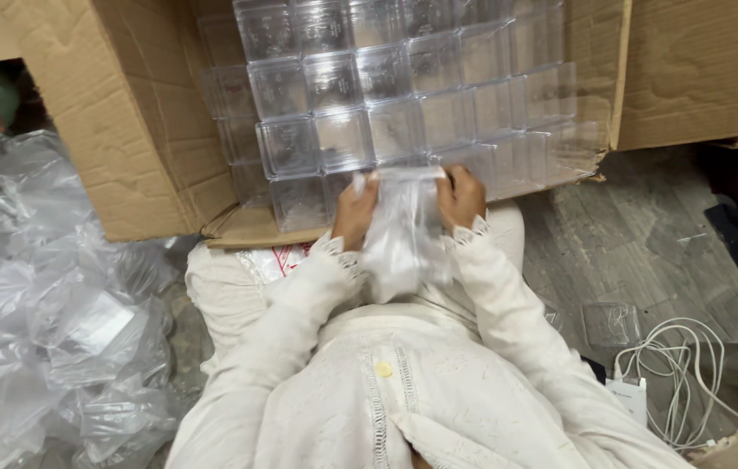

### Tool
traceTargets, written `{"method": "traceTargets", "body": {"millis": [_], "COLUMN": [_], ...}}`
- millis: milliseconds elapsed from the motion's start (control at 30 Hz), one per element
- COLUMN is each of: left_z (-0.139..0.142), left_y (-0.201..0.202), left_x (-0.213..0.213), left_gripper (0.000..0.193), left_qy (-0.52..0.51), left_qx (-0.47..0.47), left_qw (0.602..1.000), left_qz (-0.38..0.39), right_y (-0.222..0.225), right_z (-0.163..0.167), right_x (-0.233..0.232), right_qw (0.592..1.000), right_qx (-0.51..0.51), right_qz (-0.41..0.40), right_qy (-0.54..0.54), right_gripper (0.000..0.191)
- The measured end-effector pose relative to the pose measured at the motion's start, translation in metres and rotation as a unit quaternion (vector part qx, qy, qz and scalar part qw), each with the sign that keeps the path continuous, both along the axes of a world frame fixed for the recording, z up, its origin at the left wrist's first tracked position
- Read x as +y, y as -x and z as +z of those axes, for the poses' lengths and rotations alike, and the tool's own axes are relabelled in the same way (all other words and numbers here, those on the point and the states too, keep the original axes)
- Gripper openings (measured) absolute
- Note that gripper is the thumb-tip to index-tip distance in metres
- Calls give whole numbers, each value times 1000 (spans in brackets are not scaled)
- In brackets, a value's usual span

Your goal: The person sits on the floor and packs clear plastic boxes into thin plastic bags one at a time, twisting the bag closed and placing each bagged box into a large cardboard box in front of them. Other people nearby handle piles of plastic bags and boxes.

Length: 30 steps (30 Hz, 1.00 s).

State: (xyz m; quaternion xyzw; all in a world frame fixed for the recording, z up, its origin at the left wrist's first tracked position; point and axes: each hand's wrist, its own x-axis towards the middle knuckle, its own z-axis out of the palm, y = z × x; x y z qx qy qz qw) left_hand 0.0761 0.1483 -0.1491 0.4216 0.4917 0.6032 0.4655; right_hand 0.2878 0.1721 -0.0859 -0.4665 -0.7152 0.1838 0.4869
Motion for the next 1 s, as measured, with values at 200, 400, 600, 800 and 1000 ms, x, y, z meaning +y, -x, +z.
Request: {"method": "traceTargets", "body": {"millis": [200,400,600,800,1000], "left_z": [-10,-2,-14,32,90], "left_y": [1,18,82,232,431], "left_x": [-48,-65,-150,-190,-243], "left_gripper": [23,34,48,45,43], "left_qy": [85,113,350,156,163], "left_qx": [-108,172,-15,-85,39], "left_qw": [989,978,868,981,903], "left_qz": [56,41,-352,82,396], "right_y": [-24,-2,43,88,-105], "right_z": [-93,-108,-33,-7,3], "right_x": [-19,-38,-84,-67,35], "right_qw": [877,980,923,962,967], "right_qx": [271,91,203,32,-101], "right_qz": [102,101,242,248,-207], "right_qy": [383,145,218,106,-107], "right_gripper": [15,8,9,18,54]}}
